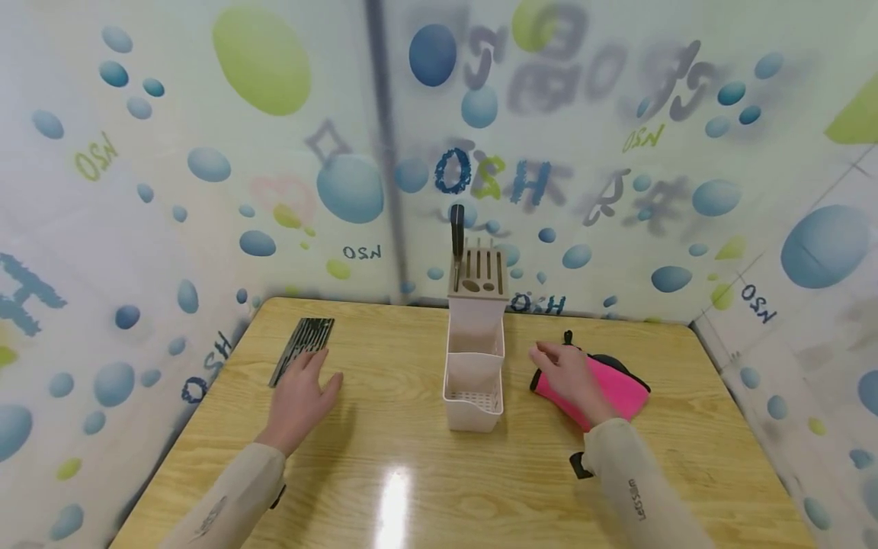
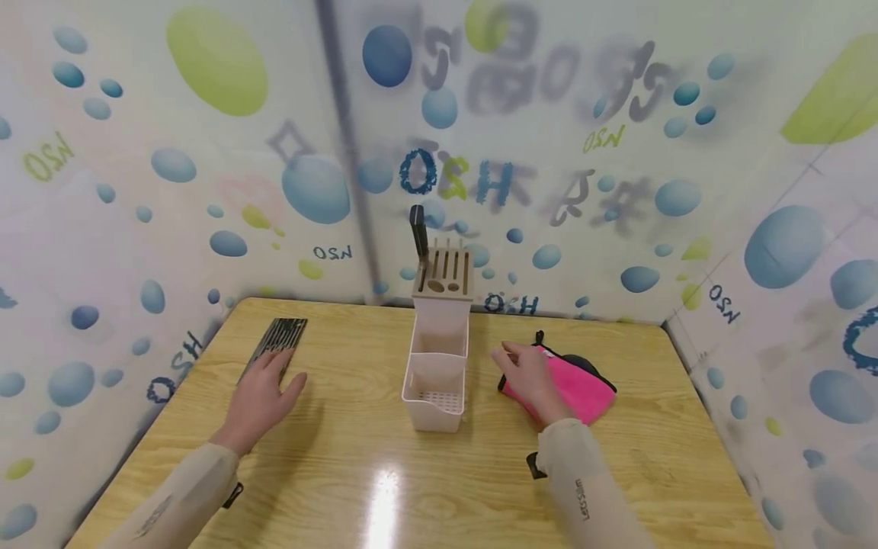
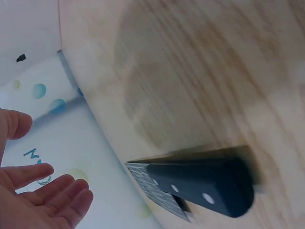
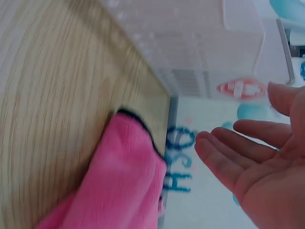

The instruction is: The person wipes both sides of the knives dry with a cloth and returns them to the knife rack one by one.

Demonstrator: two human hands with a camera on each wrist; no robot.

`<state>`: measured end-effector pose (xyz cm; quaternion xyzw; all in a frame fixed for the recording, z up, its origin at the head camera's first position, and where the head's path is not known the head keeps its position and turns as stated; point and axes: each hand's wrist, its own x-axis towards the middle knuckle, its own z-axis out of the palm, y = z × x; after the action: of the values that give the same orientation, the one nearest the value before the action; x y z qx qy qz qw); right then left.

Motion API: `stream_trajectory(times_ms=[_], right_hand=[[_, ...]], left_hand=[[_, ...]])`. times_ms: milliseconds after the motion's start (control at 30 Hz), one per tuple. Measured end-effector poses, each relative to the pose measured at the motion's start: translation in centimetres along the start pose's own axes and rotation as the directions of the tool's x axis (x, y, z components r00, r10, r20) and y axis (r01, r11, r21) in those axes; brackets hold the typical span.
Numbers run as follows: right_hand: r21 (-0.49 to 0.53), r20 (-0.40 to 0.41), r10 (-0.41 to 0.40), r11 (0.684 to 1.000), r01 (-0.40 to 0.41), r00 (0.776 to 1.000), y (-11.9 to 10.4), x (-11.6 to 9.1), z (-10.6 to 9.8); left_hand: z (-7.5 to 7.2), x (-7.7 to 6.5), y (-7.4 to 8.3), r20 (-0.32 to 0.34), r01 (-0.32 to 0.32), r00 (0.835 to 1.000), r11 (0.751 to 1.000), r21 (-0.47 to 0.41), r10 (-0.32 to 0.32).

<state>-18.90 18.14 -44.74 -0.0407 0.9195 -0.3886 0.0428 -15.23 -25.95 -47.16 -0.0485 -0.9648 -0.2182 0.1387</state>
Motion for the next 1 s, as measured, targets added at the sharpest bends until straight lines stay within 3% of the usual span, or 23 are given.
stream_trajectory(times_ms=[300, 567, 767, 867, 1000], right_hand=[[-0.213, -0.003, 0.067, 0.975, -0.066, 0.998, 1.8, -1.0, -1.8], [-0.41, 0.027, 0.132, 0.905, -0.109, 0.991, 4.4, -1.4, -1.9], [-0.443, 0.075, 0.173, 0.888, -0.123, 0.982, 5.7, -1.6, -1.3], [-0.45, 0.076, 0.162, 0.886, -0.111, 0.984, 6.2, -1.6, -1.0], [-0.46, 0.061, 0.121, 0.884, -0.08, 0.991, 6.5, -1.6, -0.7]], left_hand=[[-0.3, -1.5, -1.6, 0.006, 0.033, 0.999, 0.997, 0.073, -0.034], [-0.2, -2.3, -2.5, 0.053, 0.062, 0.996, 0.992, 0.115, -0.068], [0.2, -2.9, -3.0, 0.031, 0.057, 0.998, 0.992, 0.116, -0.061], [0.4, -3.1, -3.3, 0.024, 0.071, 0.997, 0.991, 0.11, -0.074], [0.6, -3.1, -3.9, 0.062, 0.108, 0.991, 0.987, 0.122, -0.116]])
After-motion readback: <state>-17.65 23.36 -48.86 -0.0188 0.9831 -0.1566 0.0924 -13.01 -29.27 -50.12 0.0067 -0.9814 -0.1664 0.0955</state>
